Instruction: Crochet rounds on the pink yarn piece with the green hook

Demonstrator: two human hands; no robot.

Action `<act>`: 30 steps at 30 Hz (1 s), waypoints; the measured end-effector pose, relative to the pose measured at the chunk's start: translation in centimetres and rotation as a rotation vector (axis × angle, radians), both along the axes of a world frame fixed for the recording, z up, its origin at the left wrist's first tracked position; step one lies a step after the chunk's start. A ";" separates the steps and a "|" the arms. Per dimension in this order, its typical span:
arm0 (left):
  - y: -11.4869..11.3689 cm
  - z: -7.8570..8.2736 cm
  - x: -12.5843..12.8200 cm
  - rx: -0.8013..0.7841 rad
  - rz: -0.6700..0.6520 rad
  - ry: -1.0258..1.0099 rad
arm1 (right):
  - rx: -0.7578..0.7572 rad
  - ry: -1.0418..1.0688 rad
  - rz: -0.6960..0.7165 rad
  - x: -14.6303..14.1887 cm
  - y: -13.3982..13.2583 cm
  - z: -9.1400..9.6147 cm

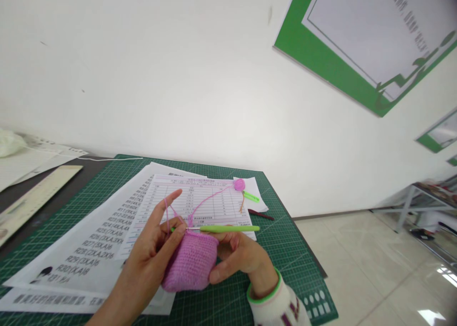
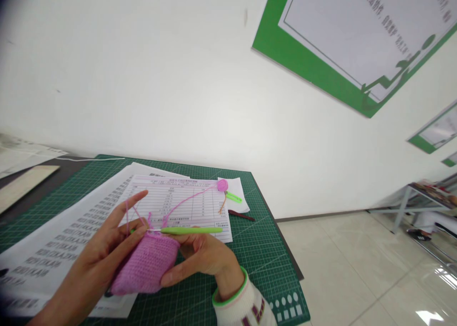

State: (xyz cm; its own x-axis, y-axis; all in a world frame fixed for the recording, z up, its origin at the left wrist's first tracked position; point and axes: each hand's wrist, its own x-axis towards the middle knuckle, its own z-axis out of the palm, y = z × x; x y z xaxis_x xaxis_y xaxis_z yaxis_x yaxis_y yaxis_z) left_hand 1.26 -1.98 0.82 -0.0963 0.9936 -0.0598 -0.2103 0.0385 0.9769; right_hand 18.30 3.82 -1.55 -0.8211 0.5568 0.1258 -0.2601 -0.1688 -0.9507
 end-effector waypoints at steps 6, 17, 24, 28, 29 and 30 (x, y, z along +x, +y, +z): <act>-0.3 0.2 0.5 0.062 0.051 0.097 | -0.163 -0.113 -0.147 -0.3 -0.4 -1.3; -0.5 -0.3 0.6 0.146 0.105 0.189 | -0.130 -0.132 -0.211 -1.2 -0.5 -0.6; -0.8 -0.2 0.8 0.166 0.106 0.246 | -0.029 -0.126 -0.183 -1.5 -0.6 1.0; -1.1 -0.1 0.9 0.162 0.112 0.237 | 0.025 -0.179 -0.152 -1.0 -0.4 0.9; -1.2 -0.2 0.9 0.162 0.114 0.233 | 0.034 -0.194 -0.147 -0.9 -0.4 0.8; -1.3 -0.3 0.9 0.161 0.116 0.232 | 0.041 -0.207 -0.142 -0.8 -0.4 0.6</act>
State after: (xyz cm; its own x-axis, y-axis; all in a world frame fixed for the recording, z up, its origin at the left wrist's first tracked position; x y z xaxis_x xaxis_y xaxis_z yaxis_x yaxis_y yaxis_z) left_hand 2.14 -3.24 0.56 -0.2025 0.9700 0.1348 0.0251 -0.1325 0.9909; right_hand 17.53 3.45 -0.94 -0.7456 0.6663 -0.0119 -0.0774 -0.1044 -0.9915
